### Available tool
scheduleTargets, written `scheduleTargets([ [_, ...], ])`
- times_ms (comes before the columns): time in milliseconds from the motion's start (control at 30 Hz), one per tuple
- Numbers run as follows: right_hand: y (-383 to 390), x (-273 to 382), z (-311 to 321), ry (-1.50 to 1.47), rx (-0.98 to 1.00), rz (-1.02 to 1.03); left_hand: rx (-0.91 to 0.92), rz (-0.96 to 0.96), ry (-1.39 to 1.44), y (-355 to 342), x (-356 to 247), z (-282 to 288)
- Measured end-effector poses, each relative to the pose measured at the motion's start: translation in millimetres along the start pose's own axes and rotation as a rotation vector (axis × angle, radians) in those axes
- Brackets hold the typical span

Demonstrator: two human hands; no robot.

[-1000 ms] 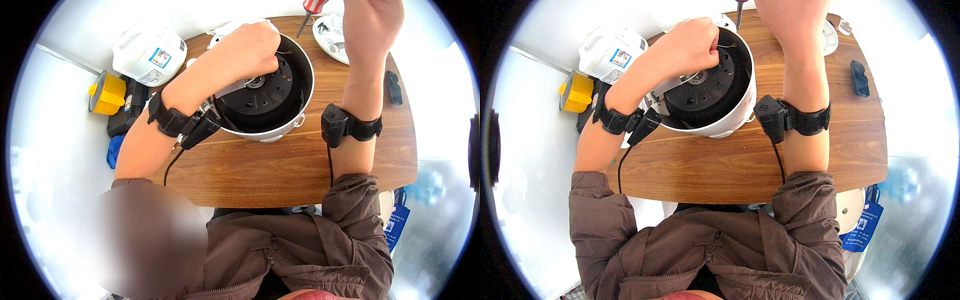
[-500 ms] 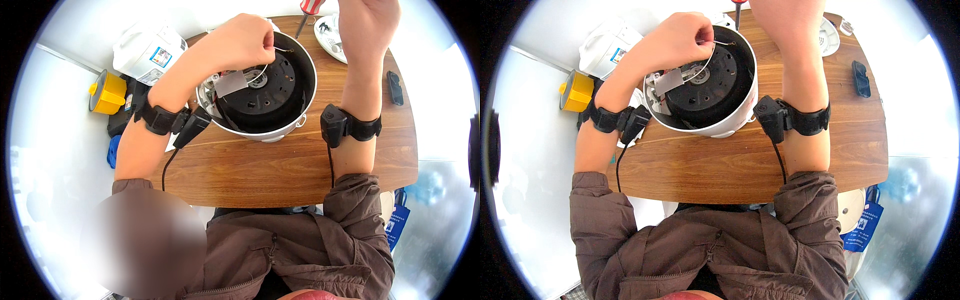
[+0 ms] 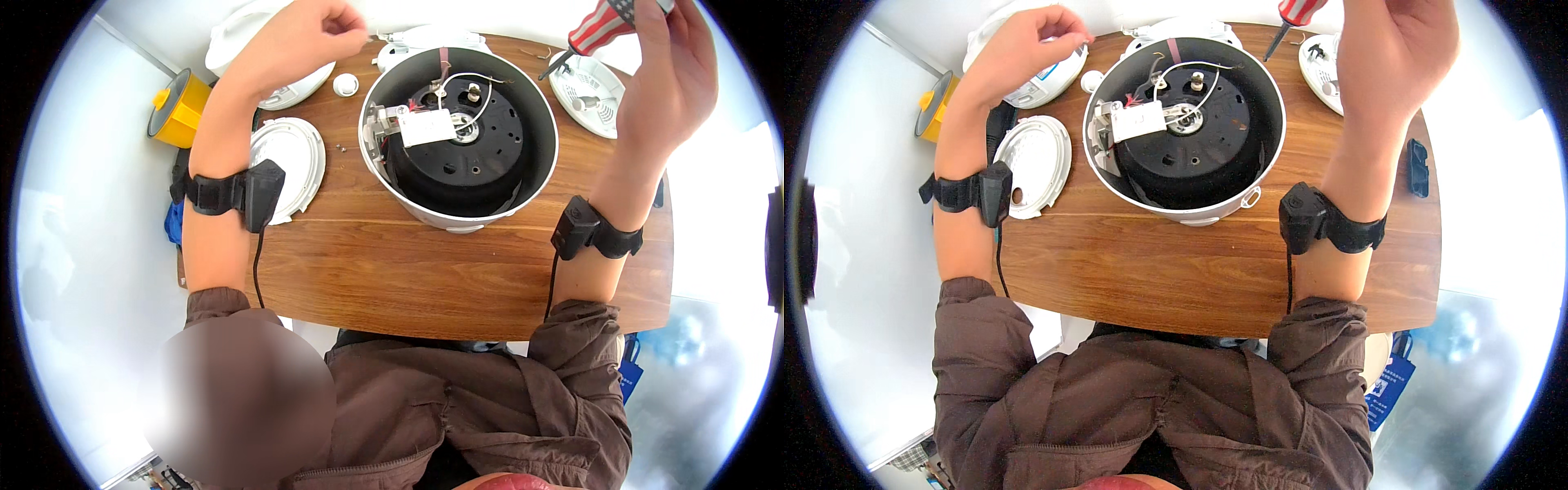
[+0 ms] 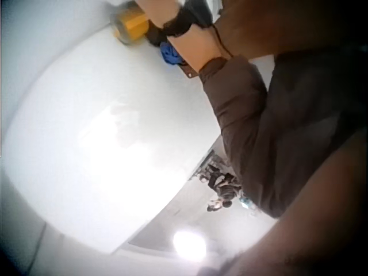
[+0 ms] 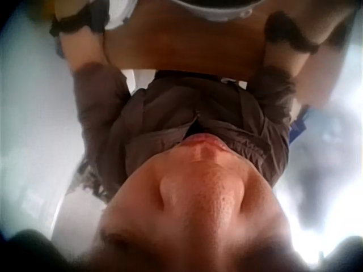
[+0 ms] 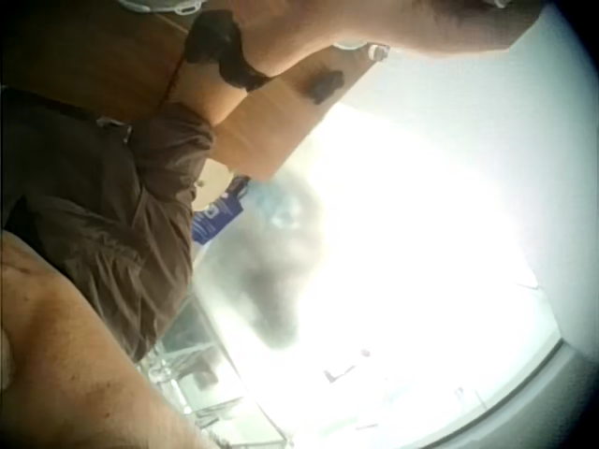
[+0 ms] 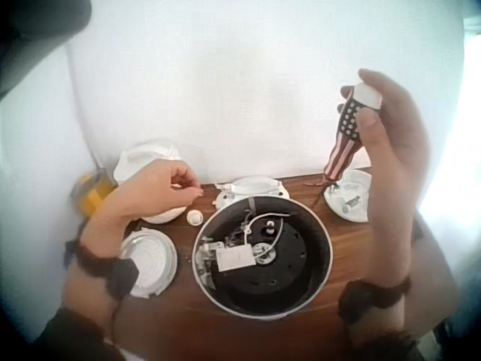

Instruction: The person uses a screwdriver to tighten screws on the internal components of a disassembled rice cooker. They repeatedly adjust wires and secure a metal bracket inside the cooker's base.

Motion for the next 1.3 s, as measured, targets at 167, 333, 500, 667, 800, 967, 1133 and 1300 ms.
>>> scheduleTargets([
  [167,4.2,17.8,-8.4,0.112,0.024,0.008,0.050,0.133,-0.165,36.0,60.0,-38.1],
  [333,6.4,-2.7,-11.2,0.061,0.088,-0.082,0.077,0.074,-0.309,68.5,89.2,-92.7],
  [500,7.1,-3.5,-12.9,0.058,0.090,-0.030,0.162,0.082,-0.521,76.2,85.8,-107.9],
  [667,7.4,-0.6,-12.0,-0.022,0.104,0.011,0.127,0.027,-0.563,82.4,102.0,-114.3],
  [800,6.2,0.5,-10.7,-0.027,0.126,0.011,0.118,-0.021,-0.550,80.9,101.7,-113.1],
  [967,7.2,12.9,-15.1,0.168,0.106,0.051,0.170,0.007,-0.509,79.6,99.0,-112.0],
  [1133,12.1,32.1,-24.4,0.263,0.013,0.064,0.183,0.044,-0.488,77.5,93.4,-111.6],
  [1300,12.8,29.8,-23.0,0.157,0.005,0.031,0.160,0.021,-0.445,79.2,103.2,-115.0],
])
Point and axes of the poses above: each hand's wrist, its own y-axis away from the middle knuckle, its own z-axis out of the back of the hand, x = y × z, the point moved 3 cm from there along -y, towards the middle knuckle, and after that the axes turned 3 degrees about -z, right-handed, at the moved point
